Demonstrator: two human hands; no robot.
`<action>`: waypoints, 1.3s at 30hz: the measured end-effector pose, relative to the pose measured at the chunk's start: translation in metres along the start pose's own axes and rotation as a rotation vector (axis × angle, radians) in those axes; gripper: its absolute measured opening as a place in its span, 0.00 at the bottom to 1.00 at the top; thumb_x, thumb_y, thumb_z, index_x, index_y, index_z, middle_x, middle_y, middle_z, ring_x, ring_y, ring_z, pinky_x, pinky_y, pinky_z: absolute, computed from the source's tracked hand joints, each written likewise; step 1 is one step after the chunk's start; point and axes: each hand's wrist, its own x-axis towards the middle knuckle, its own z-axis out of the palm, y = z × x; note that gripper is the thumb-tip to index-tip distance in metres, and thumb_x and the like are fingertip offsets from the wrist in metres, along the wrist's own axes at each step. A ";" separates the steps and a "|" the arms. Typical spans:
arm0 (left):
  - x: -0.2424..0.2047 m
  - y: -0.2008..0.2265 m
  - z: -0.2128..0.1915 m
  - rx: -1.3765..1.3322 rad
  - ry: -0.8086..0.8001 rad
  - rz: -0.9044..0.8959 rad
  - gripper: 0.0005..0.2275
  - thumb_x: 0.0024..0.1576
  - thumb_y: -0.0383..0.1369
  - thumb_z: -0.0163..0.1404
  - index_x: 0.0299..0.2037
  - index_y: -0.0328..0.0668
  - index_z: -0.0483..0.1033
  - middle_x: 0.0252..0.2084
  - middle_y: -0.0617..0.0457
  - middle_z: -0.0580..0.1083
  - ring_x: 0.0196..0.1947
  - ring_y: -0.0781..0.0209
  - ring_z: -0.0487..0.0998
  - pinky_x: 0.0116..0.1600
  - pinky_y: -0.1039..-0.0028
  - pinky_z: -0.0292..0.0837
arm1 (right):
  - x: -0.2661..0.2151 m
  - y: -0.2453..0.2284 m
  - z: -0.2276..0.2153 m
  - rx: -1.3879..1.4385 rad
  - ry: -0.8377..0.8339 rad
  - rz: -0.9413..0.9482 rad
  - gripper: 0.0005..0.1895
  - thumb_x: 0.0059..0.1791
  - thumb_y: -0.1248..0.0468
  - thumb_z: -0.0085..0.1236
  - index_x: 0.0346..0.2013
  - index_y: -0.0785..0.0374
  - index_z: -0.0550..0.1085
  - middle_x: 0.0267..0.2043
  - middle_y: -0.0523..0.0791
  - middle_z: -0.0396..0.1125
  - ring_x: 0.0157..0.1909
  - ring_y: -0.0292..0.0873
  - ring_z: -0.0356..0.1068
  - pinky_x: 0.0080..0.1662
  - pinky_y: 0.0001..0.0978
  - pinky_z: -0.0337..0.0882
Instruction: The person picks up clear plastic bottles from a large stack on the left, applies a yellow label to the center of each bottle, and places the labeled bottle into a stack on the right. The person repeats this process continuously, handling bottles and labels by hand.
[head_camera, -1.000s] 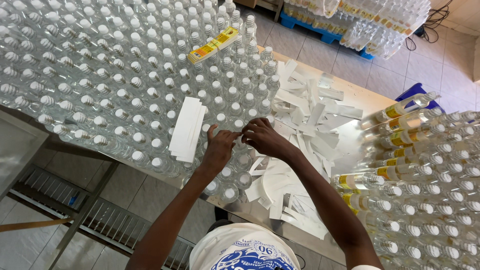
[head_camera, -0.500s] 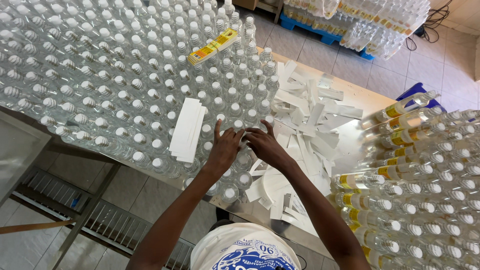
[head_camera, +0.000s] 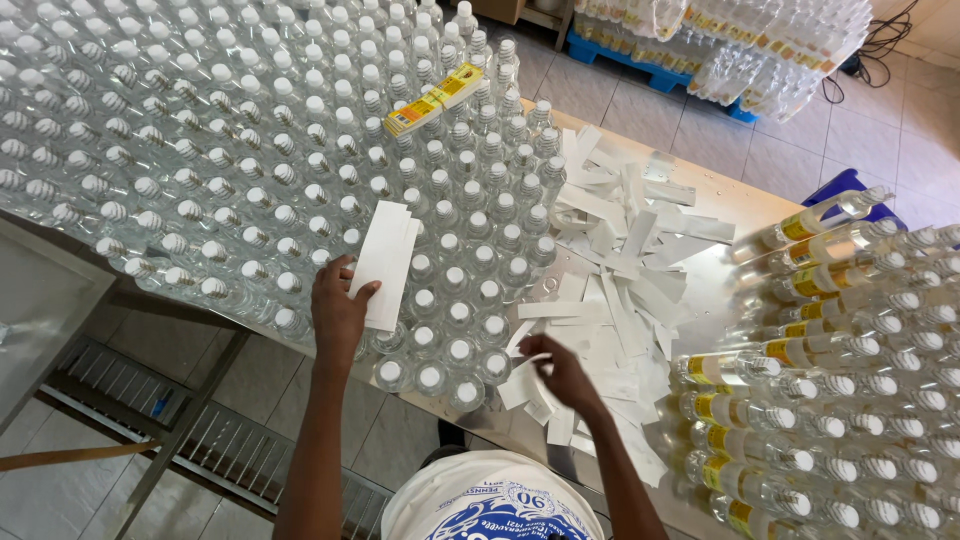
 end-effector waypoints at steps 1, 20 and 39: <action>0.000 -0.003 -0.004 0.000 -0.004 0.003 0.27 0.59 0.37 0.68 0.68 0.45 0.74 0.51 0.48 0.75 0.52 0.46 0.81 0.56 0.57 0.78 | -0.008 0.003 0.011 0.001 0.004 0.002 0.21 0.50 0.81 0.58 0.55 0.63 0.78 0.53 0.55 0.79 0.60 0.57 0.78 0.62 0.54 0.77; -0.050 0.082 -0.015 -0.838 -0.006 -0.008 0.08 0.66 0.30 0.63 0.51 0.42 0.80 0.44 0.54 0.78 0.46 0.68 0.77 0.57 0.74 0.76 | -0.065 -0.017 0.042 -0.012 0.489 0.131 0.38 0.49 0.53 0.72 0.66 0.69 0.66 0.55 0.64 0.74 0.61 0.69 0.76 0.61 0.65 0.75; -0.172 0.175 0.133 -0.963 -0.519 -0.216 0.14 0.61 0.23 0.62 0.57 0.34 0.83 0.50 0.43 0.82 0.50 0.63 0.81 0.57 0.64 0.79 | -0.065 0.035 -0.078 -0.569 0.763 0.303 0.30 0.55 0.62 0.62 0.71 0.70 0.68 0.67 0.62 0.66 0.70 0.71 0.66 0.60 0.71 0.75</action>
